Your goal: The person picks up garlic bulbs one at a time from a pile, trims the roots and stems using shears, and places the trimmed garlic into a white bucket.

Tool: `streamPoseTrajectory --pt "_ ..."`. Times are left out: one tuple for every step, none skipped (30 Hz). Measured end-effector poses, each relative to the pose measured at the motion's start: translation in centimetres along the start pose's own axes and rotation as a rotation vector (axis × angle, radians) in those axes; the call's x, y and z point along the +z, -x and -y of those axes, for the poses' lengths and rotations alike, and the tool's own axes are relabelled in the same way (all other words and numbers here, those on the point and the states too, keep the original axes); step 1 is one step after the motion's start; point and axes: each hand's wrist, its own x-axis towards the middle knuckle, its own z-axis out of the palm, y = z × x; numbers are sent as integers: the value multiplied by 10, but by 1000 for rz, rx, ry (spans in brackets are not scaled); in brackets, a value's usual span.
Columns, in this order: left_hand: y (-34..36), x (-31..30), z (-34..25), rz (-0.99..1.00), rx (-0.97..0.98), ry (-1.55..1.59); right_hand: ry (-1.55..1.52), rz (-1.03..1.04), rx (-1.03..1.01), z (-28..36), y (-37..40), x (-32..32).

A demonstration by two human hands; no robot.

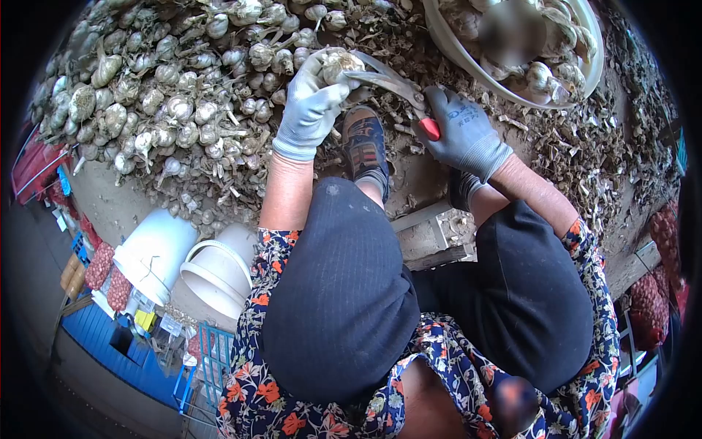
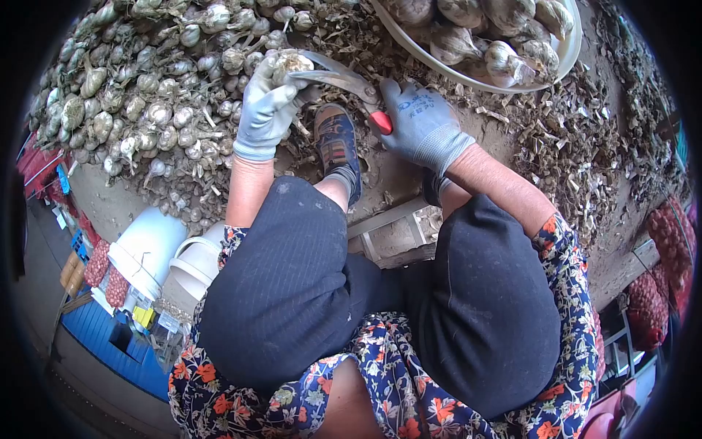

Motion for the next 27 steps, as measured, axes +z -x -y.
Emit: streamPoseTrajectory --pt "0 6 -4 -24 -15 -133 56 -42 -15 2 1 -2" --pt "0 11 -7 -47 -29 -265 112 -83 -30 4 2 -4" --pt "-4 21 -8 -49 -26 -280 102 -91 -38 -2 2 -6" --pt "-6 28 -8 -72 4 -455 125 -105 -48 -3 2 -8" --pt "-6 32 -7 -94 32 -629 147 -116 -56 -3 3 -9" --pt "-9 30 -5 -102 96 -790 144 -112 -50 -3 5 -10" --pt "-10 28 -4 -97 92 -792 158 -134 -62 -4 5 -10" --pt "-10 27 -2 -85 87 -793 171 -154 -72 -5 5 -10" --pt "-10 27 -2 -76 80 -796 166 -151 -71 -7 5 -8" --pt "-9 28 -2 -75 71 -798 184 -154 -97 -9 5 -5" --pt "-9 29 -4 -59 66 -850 203 -159 -121 -11 4 -3" --pt "-10 29 -4 -40 65 -902 200 -160 -114 -13 3 0" --pt "-11 28 -3 -36 62 -901 131 -126 -99 -16 1 4" --pt "-14 26 0 -47 1 -857 66 -94 -87 -19 1 6" --pt "-17 25 1 -53 -56 -819 68 -101 -84 -20 0 7" --pt "-16 27 6 -81 -81 -689 18 -66 -65 -22 0 7" --pt "-18 23 7 -61 -113 -748 -29 -36 -45 -24 0 6" --pt "-19 22 9 -88 -105 -754 -53 -34 16 -25 1 10" --pt "-21 24 9 -107 -82 -760 -102 -36 43 -28 4 12" --pt "-23 26 8 -153 -28 -639 -148 -87 29 -35 5 18" --pt "-28 28 4 -191 27 -512 -216 -126 30 -38 7 19" --pt "-35 42 -10 -136 84 -412 -225 -66 106 -38 8 16" --pt "-45 52 -21 -123 142 -343 -206 -34 166 -37 9 15" --pt "-57 73 -38 -45 285 -363 -229 -5 168 -37 10 17" --pt "-73 97 -53 29 422 -384 -256 30 170 -37 10 18" --pt "-90 126 -65 109 614 -464 -256 26 171 -37 9 19" --pt "-110 151 -70 187 800 -543 -231 21 149 -36 9 21"
